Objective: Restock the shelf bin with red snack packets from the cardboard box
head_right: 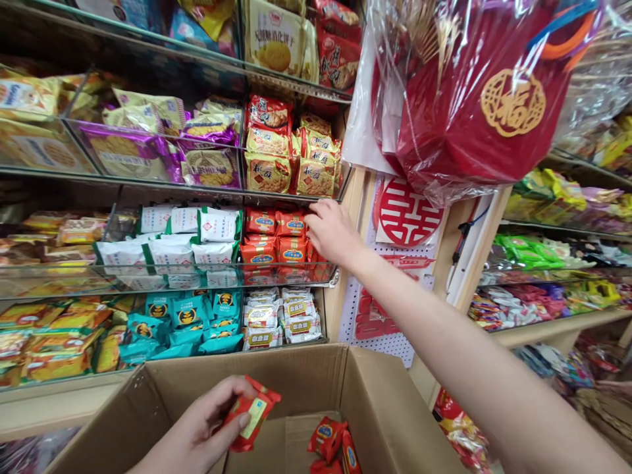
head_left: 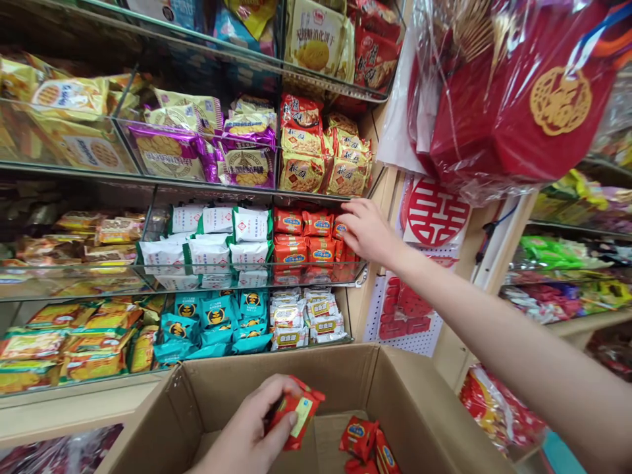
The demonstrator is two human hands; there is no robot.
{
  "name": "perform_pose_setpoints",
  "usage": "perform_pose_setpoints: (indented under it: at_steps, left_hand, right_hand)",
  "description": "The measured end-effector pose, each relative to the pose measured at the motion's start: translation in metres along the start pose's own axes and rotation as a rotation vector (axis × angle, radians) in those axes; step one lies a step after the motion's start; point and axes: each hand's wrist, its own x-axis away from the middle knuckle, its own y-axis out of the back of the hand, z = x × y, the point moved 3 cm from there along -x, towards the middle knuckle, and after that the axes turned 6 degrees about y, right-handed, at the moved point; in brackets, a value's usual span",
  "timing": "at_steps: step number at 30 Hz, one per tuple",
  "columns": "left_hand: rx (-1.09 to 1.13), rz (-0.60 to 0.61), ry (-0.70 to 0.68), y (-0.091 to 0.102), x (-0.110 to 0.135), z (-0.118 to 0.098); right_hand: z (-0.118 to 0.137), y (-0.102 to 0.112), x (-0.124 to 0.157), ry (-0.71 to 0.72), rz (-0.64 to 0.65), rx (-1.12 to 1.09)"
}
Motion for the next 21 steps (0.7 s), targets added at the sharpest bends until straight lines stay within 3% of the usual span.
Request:
perform_pose_setpoints:
  at_steps: [3, 6, 9, 13, 16, 18, 21]
  left_hand:
    - [0.303, -0.112, 0.024, 0.009, -0.004, -0.003]
    - [0.514, -0.228, -0.02, 0.022, -0.008, -0.012]
    - [0.571, -0.296, -0.043, 0.032, -0.009, -0.017]
    - [0.571, -0.314, -0.03, 0.036, -0.011, -0.012]
    - [0.544, -0.298, 0.005, 0.034, -0.012, -0.006]
    - [0.475, -0.279, 0.061, 0.032, -0.012, -0.004]
    - [0.497, -0.236, 0.187, 0.03, -0.01, -0.006]
  right_hand:
    - [0.052, -0.001, 0.033, -0.015, -0.125, -0.335]
    - [0.108, -0.022, 0.066, -0.155, 0.114, -0.881]
    - [0.147, -0.045, 0.088, -0.346, 0.38, -1.403]
    - [0.168, -0.062, 0.095, -0.508, 0.444, -1.788]
    - [0.171, -0.067, 0.096, -0.555, 0.42, -1.822]
    - [0.166, -0.067, 0.097, -0.506, 0.328, -1.616]
    - [0.158, -0.059, 0.098, -0.269, 0.096, -1.152]
